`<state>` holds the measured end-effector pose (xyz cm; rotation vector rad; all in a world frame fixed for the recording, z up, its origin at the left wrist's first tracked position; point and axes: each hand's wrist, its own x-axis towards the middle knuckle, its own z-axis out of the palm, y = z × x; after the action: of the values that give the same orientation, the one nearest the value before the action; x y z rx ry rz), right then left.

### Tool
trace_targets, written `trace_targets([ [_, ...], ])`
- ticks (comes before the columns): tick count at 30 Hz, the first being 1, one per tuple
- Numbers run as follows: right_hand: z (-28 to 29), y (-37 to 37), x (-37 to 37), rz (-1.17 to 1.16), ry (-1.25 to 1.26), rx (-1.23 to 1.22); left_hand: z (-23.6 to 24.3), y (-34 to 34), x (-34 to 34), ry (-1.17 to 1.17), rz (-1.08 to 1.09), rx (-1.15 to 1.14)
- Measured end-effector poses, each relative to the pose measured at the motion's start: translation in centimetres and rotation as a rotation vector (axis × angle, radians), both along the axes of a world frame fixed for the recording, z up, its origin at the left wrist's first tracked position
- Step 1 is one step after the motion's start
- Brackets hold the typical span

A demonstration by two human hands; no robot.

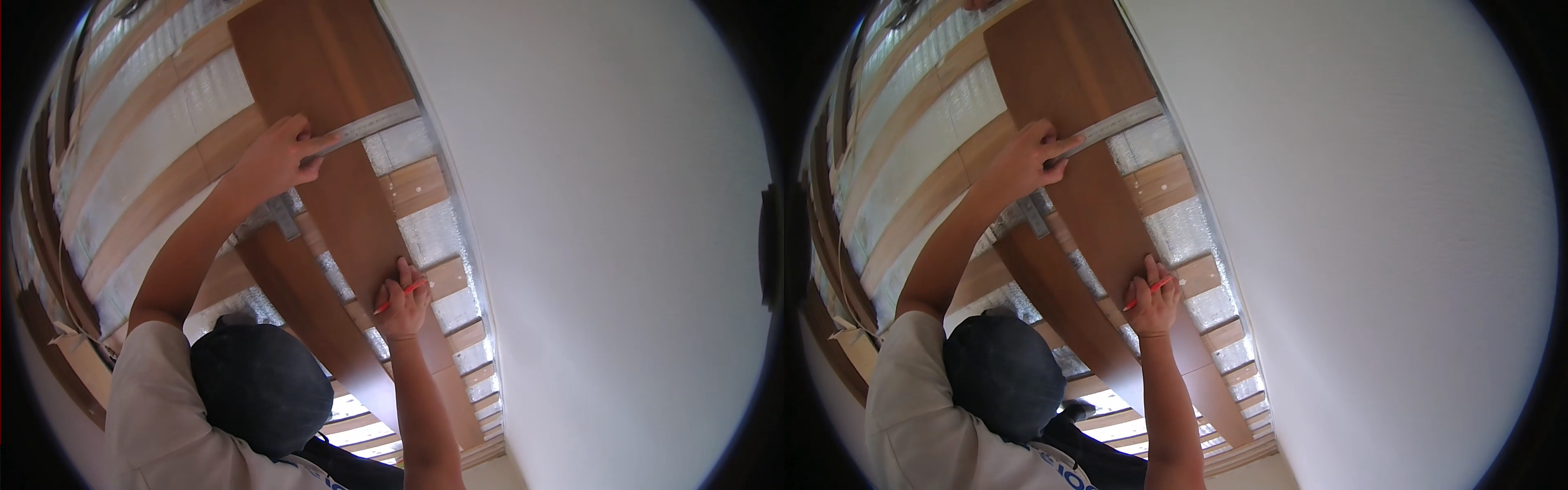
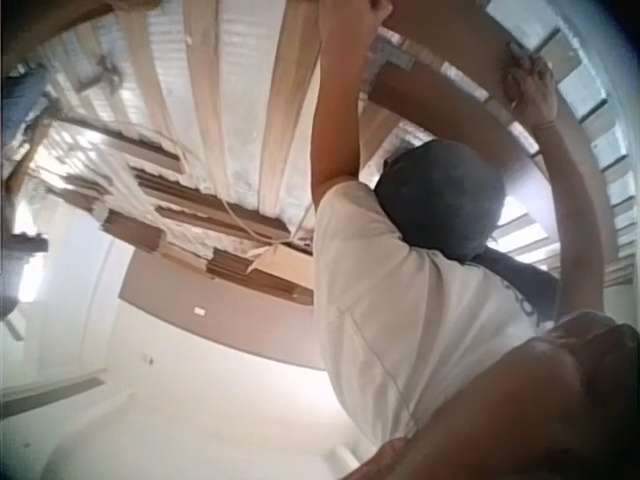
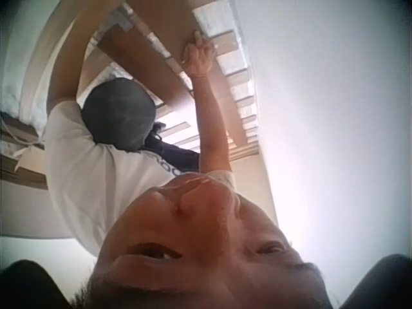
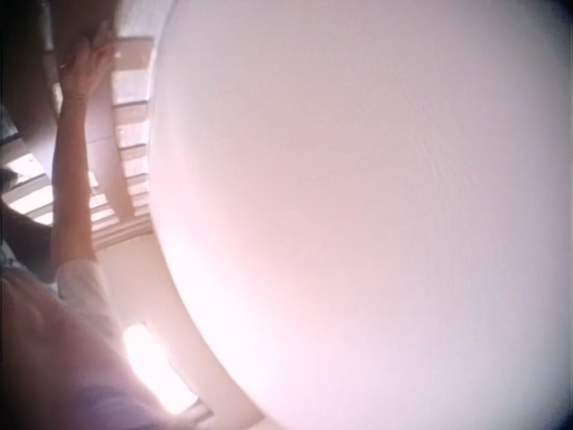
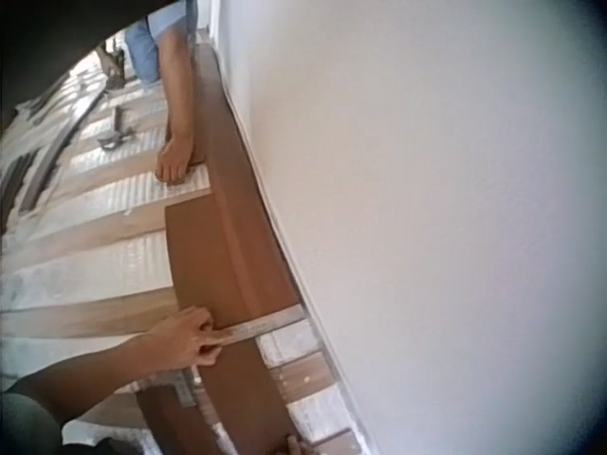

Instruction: The person measures a laminate wood plank using a square ruler and a pencil, then positions and joins the planks together on the floor.

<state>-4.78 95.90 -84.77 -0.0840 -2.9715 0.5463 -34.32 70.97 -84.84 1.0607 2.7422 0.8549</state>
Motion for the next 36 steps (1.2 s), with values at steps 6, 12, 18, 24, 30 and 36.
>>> trace_targets([
  [6, -0.2, -0.2, 0.0, 0.014, -0.002, -0.023, 0.2, -0.6, -0.2, -0.011, -0.006, -0.020],
  [12, -0.5, 0.0, 0.1, 0.027, 0.004, 0.000, 1.0, 0.0, -0.2, -0.070, 0.008, -0.054],
  [18, -0.1, -0.4, -0.3, 0.045, 0.032, 0.014, 0.6, -0.3, -0.2, 0.009, -0.009, -0.039],
  [24, -0.1, -0.5, -0.4, 0.028, 0.042, 0.012, 0.4, -0.3, -0.4, 0.061, -0.026, -0.038],
  [30, 0.1, -0.7, -0.4, 0.008, 0.038, 0.004, 0.5, -0.5, -0.5, 0.064, -0.046, -0.036],
  [36, 0.2, -0.4, -0.2, 0.001, -0.004, 0.034, 0.8, -0.2, -0.4, 0.043, -0.047, -0.066],
])
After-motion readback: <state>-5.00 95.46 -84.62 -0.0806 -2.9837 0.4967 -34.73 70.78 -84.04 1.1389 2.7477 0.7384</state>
